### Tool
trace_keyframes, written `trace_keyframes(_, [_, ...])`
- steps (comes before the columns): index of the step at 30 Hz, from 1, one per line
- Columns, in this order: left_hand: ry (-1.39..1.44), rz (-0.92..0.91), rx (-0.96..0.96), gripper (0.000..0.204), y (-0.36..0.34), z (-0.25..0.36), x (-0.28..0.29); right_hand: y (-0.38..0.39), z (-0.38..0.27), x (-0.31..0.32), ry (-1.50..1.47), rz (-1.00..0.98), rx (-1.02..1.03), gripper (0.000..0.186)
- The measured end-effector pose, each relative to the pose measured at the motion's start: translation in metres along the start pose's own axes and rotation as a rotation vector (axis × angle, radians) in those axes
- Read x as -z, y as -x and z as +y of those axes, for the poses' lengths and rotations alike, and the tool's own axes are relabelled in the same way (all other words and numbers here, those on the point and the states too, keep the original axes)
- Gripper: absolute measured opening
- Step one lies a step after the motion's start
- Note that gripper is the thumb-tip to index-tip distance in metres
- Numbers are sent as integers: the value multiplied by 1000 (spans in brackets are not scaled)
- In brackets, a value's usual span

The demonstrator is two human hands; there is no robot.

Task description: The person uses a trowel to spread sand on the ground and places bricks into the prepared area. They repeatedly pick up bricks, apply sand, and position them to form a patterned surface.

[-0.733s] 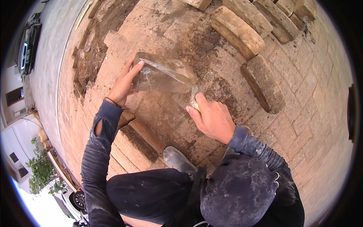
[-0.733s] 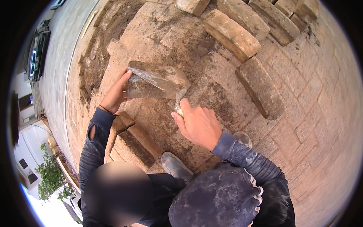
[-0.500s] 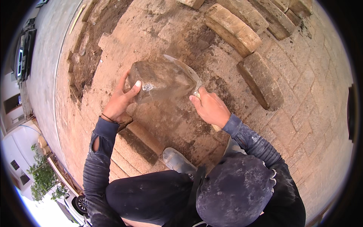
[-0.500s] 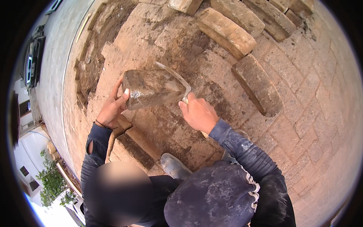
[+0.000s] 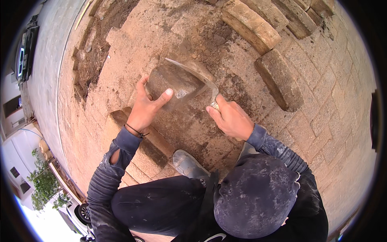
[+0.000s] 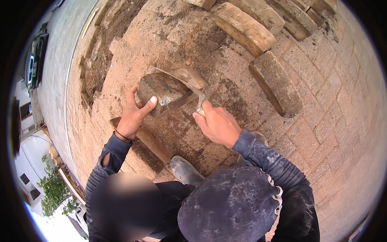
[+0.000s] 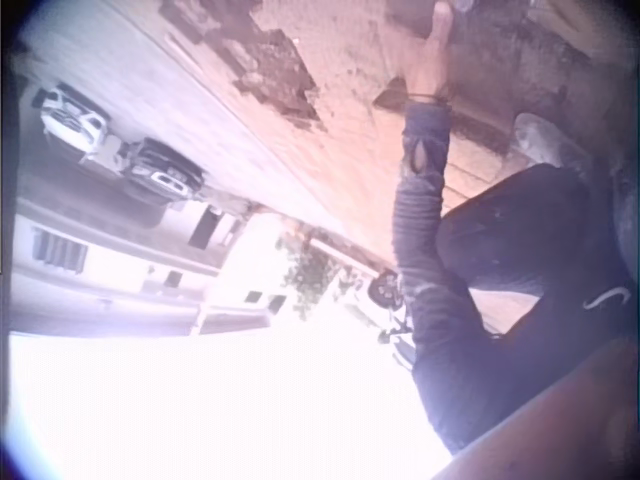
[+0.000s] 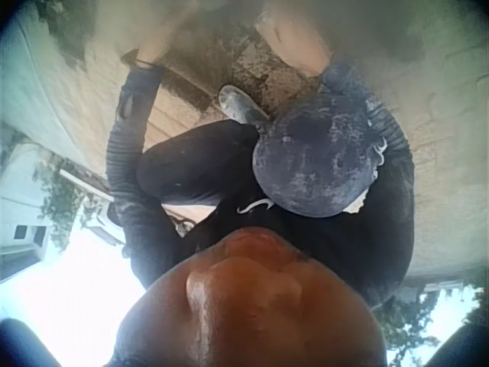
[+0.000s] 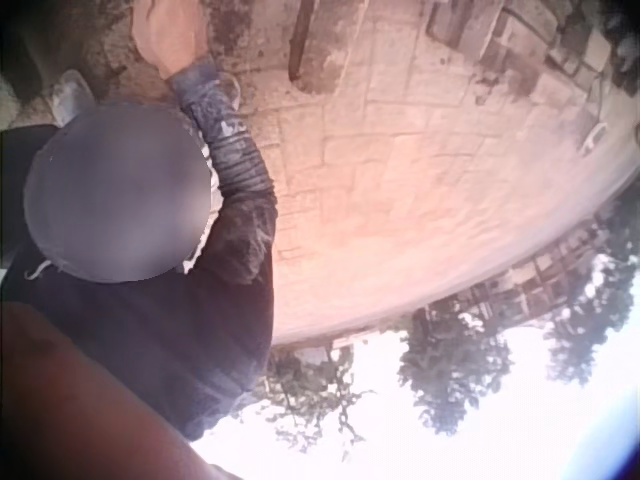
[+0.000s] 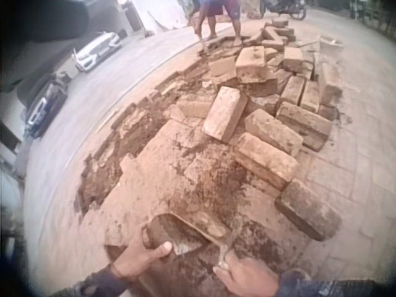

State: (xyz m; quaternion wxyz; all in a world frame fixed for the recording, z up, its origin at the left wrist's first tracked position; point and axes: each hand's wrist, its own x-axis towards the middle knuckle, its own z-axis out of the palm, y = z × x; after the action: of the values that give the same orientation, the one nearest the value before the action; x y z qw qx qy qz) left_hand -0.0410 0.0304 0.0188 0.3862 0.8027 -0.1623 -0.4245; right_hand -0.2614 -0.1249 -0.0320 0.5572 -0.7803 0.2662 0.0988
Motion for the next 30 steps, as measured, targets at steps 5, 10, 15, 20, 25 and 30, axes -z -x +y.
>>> trace_keyframes(5, [-12,9,-158,90,-1,-4,-8,9,-1,2,-11,60,42,44])
trace_keyframes(10, [-310,14,-156,82,-11,-6,7,6,20,1,-129,70,-161,44])
trace_keyframes(15, [-566,86,-462,85,-17,3,6,2,42,-7,-41,58,15,44])
trace_keyframes(20, [-954,-127,-768,96,-10,26,3,-5,50,-6,-152,102,-137,44])
trace_keyframes(25, [-1448,-172,-826,111,-18,42,0,-1,71,-1,-373,245,-163,42])
trace_keyframes(30, [-1373,-110,-1084,82,-30,47,-6,15,74,-42,-442,479,-77,41])
